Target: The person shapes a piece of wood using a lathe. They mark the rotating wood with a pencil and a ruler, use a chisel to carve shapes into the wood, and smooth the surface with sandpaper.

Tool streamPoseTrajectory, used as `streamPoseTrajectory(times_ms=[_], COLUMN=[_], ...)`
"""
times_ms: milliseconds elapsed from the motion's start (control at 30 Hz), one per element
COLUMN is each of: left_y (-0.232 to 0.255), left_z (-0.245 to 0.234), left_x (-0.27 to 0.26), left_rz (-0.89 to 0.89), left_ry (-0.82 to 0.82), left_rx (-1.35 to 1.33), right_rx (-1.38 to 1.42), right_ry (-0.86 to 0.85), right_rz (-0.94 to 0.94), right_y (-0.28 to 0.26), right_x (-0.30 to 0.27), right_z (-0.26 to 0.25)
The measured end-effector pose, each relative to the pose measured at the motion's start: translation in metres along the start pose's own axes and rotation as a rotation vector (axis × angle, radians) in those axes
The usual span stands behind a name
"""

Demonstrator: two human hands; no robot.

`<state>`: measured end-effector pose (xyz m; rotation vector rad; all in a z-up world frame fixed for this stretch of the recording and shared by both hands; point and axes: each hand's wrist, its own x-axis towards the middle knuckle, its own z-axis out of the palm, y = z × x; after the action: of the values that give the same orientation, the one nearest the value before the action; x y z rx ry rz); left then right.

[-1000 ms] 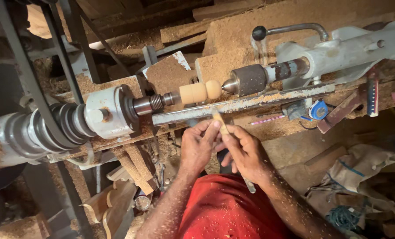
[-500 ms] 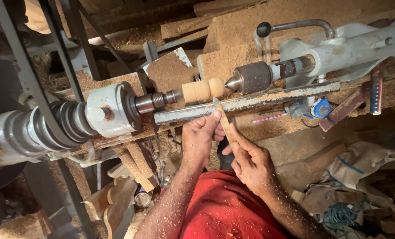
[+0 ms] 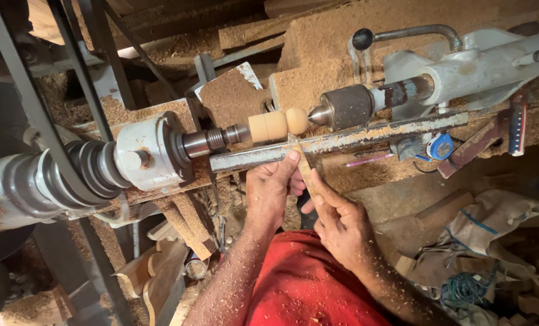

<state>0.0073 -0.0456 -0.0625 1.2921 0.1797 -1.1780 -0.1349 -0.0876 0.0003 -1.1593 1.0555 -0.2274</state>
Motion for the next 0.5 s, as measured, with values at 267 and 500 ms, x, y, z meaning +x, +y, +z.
streamPoseTrajectory(times_ms=[267, 500], left_y=[0.001, -0.004], left_z=[-0.006, 0.002], left_x=[0.002, 0.003], left_rz=[-0.038, -0.098], left_ry=[-0.025, -0.068], left_rx=[-0.019, -0.13], right_rx=[0.096, -0.012], right_ry=[0.022, -0.045], right_rz=[0.021, 0.081], right_y=[0.004, -0.002], right_x=[-0.003, 0.008], right_z=[0.013, -0.022])
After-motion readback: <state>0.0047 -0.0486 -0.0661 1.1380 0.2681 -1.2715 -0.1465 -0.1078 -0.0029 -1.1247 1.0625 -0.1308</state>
